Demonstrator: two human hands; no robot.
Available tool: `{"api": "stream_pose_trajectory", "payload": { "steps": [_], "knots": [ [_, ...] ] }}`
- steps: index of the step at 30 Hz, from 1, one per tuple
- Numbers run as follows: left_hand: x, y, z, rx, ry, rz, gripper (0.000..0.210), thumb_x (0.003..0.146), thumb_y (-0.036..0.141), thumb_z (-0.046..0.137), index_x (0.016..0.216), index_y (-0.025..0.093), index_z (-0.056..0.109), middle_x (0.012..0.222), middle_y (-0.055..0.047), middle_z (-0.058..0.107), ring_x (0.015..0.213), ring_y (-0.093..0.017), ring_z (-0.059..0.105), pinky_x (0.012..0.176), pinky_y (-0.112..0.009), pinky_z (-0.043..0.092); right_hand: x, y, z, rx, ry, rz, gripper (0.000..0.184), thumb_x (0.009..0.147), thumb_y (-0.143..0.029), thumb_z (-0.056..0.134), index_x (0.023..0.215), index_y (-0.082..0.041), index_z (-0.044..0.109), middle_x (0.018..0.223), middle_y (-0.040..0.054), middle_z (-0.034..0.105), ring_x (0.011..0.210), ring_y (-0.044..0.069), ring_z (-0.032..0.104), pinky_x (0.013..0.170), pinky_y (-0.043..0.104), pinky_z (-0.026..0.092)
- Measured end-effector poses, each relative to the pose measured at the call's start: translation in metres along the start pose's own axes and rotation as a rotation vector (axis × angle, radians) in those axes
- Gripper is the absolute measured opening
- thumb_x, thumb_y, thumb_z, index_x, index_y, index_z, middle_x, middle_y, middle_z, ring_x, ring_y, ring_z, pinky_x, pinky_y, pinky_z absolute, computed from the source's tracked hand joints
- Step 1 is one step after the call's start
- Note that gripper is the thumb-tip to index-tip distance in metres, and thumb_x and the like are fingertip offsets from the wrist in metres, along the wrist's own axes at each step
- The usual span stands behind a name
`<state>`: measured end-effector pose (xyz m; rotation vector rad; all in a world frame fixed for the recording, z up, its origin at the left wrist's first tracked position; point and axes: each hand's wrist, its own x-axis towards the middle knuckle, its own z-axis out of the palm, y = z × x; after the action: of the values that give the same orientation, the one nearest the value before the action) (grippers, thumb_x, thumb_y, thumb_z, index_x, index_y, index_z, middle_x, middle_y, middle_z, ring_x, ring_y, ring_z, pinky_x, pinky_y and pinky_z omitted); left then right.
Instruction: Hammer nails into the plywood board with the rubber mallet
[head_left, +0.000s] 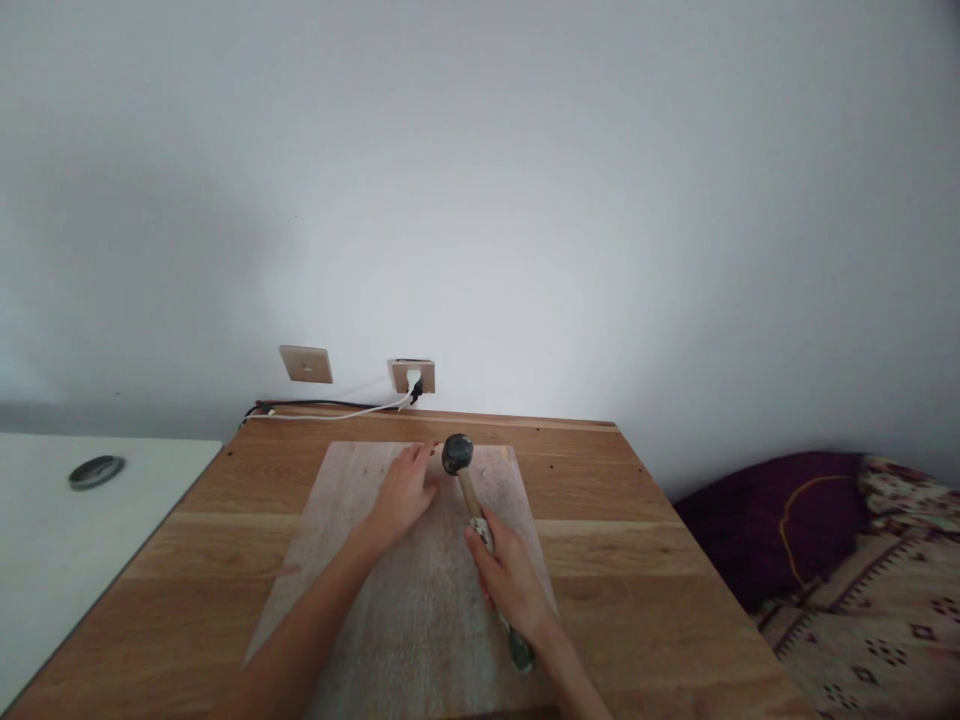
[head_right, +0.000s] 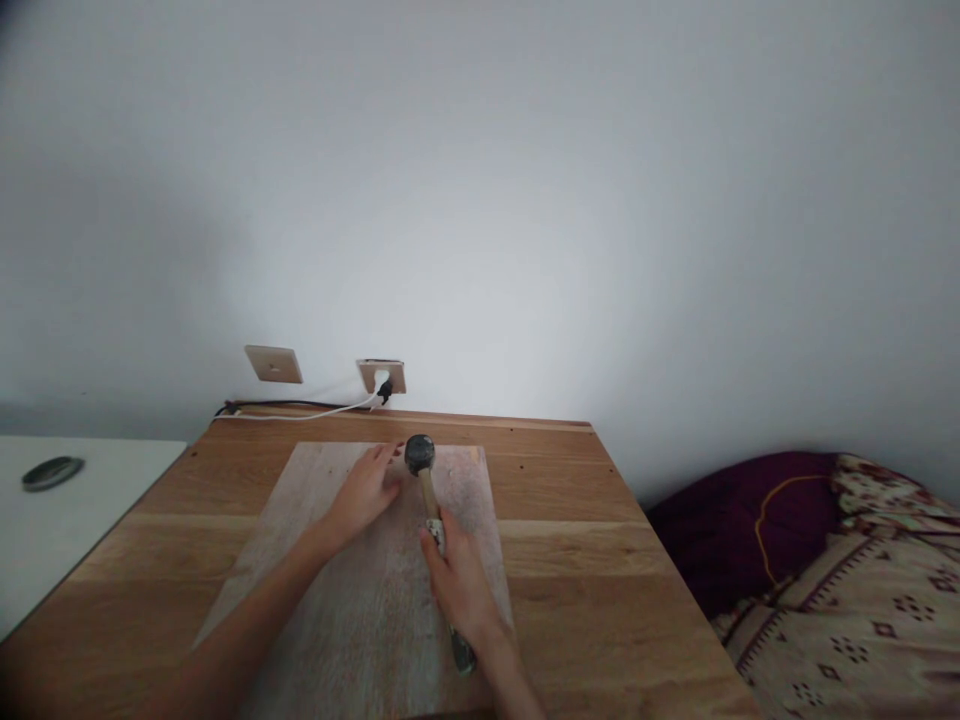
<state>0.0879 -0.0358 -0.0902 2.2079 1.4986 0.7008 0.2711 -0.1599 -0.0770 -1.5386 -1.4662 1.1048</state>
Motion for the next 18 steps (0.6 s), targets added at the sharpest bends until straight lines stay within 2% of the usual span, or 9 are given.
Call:
{"api": "stream_pose_trajectory", "payload": {
  "steps": [2,4,7,9,11,15,18],
  "knots": [
    [-0.012,-0.008,-0.018,0.104,-0.042,0.01,0.045,0.079,0.008,0.063,0.123,0.019,0.063,0.126,-0.013,0.065,0.121,-0.028,0.061,0.106,-0.041,0.046,0.003,0.0,0.001,-0.006,-0.008,-0.003,0.045,0.099,-0.057,0.048,0.113,-0.018,0.064,0.051,-0.0077,0.049,0.04,0.014,0.048,0.04,0.023,0.036],
    [-0.026,-0.016,-0.035,0.185,-0.136,-0.002,0.033,0.079,0.01,0.062,0.111,0.019,0.066,0.116,-0.012,0.066,0.114,-0.029,0.062,0.102,-0.041,0.048,0.003,0.001,0.003,-0.006,0.019,-0.006,0.046,0.098,-0.058,0.049,0.115,-0.018,0.065,0.051,-0.0073,0.05,0.042,0.014,0.049,0.041,0.023,0.036],
    [-0.04,-0.022,-0.048,0.225,-0.238,-0.03,0.038,0.078,0.009,0.059,0.115,0.018,0.065,0.113,-0.013,0.067,0.11,-0.028,0.064,0.098,-0.038,0.048,0.0,0.002,0.004,0.014,0.065,0.023,0.054,0.097,-0.064,0.048,0.118,-0.017,0.065,0.049,-0.007,0.049,0.041,0.016,0.048,0.04,0.025,0.035],
    [-0.044,-0.022,-0.048,0.227,-0.255,-0.063,0.045,0.081,0.007,0.056,0.124,0.018,0.062,0.116,-0.013,0.067,0.108,-0.027,0.066,0.094,-0.035,0.049,-0.003,0.002,0.005,0.025,0.073,0.038,0.058,0.096,-0.067,0.047,0.117,-0.016,0.065,0.048,-0.0072,0.047,0.04,0.016,0.046,0.039,0.026,0.034],
    [-0.043,-0.02,-0.044,0.244,-0.258,-0.094,0.042,0.084,0.007,0.052,0.123,0.017,0.062,0.113,-0.013,0.068,0.104,-0.026,0.067,0.091,-0.035,0.049,-0.006,0.002,0.005,0.029,0.068,0.037,0.06,0.096,-0.069,0.047,0.117,-0.016,0.065,0.047,-0.0073,0.047,0.039,0.016,0.044,0.039,0.026,0.033],
    [-0.037,-0.014,-0.033,0.329,-0.267,-0.048,0.029,0.086,0.003,0.046,0.1,0.017,0.067,0.101,-0.013,0.069,0.1,-0.027,0.067,0.089,-0.037,0.049,-0.013,0.002,0.001,0.004,0.055,0.048,0.06,0.097,-0.069,0.047,0.119,-0.017,0.065,0.047,-0.0069,0.046,0.039,0.016,0.042,0.039,0.027,0.032],
    [-0.034,-0.012,-0.03,0.349,-0.236,0.027,0.026,0.085,0.002,0.047,0.092,0.018,0.066,0.1,-0.013,0.069,0.1,-0.028,0.066,0.089,-0.038,0.049,-0.018,0.003,-0.001,-0.01,0.069,0.05,0.057,0.096,-0.068,0.049,0.117,-0.019,0.067,0.048,-0.0059,0.048,0.042,0.017,0.045,0.04,0.026,0.033]
  ]
}}
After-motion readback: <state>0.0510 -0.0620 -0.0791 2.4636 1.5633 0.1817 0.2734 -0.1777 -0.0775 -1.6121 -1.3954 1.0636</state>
